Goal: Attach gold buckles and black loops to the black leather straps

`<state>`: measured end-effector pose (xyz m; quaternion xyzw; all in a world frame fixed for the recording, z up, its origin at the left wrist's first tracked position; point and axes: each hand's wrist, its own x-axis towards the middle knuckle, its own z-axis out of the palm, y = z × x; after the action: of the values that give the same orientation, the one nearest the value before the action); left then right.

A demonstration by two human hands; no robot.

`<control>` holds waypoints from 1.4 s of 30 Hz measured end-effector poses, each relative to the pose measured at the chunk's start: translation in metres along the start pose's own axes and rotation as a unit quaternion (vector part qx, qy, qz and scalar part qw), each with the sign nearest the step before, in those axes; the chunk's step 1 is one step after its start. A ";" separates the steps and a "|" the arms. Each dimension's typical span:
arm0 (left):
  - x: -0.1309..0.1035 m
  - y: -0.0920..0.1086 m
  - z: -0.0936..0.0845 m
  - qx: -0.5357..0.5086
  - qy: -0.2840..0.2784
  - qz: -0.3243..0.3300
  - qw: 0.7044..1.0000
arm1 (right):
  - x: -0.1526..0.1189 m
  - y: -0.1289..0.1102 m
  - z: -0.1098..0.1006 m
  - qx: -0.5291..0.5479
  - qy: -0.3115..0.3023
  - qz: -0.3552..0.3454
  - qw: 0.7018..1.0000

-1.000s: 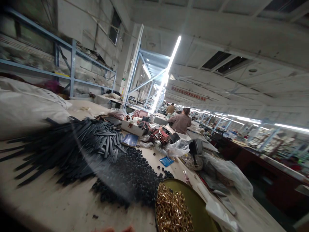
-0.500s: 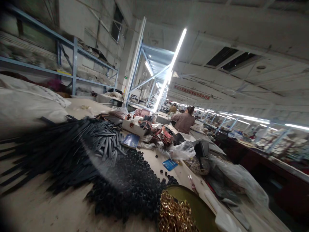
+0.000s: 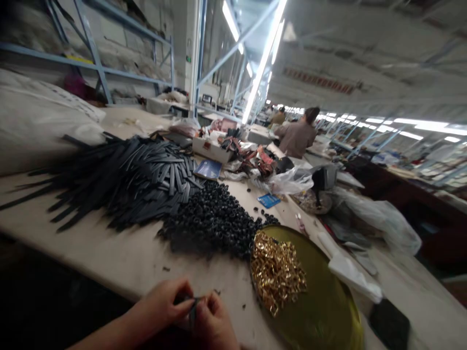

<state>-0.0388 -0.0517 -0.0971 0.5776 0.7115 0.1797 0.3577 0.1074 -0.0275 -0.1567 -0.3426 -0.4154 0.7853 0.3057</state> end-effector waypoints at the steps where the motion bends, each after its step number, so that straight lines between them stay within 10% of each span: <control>1: -0.003 0.001 0.000 -0.019 -0.022 0.010 1.000 | -0.002 0.001 0.000 0.039 -0.007 0.005 0.999; 9: -0.023 0.006 0.002 -0.319 -0.140 -0.014 0.937 | -0.012 -0.003 -0.001 -0.104 0.146 -0.112 0.977; 23: -0.050 -0.011 0.003 -0.324 -0.205 0.001 0.923 | -0.048 -0.008 -0.002 -0.496 0.002 -0.219 0.840; 30: -0.053 -0.013 -0.001 -0.334 -0.224 -0.003 0.916 | -0.051 0.004 0.001 -0.257 -0.030 -0.018 0.966; 42: -0.045 -0.017 0.004 -0.268 -0.236 -0.016 0.934 | -0.053 0.010 -0.004 -0.354 -0.036 -0.096 0.930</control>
<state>-0.0448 -0.1000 -0.0974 0.4743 0.5410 0.2166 0.6599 0.1394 -0.0706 -0.1516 -0.3583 -0.7081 0.5659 0.2237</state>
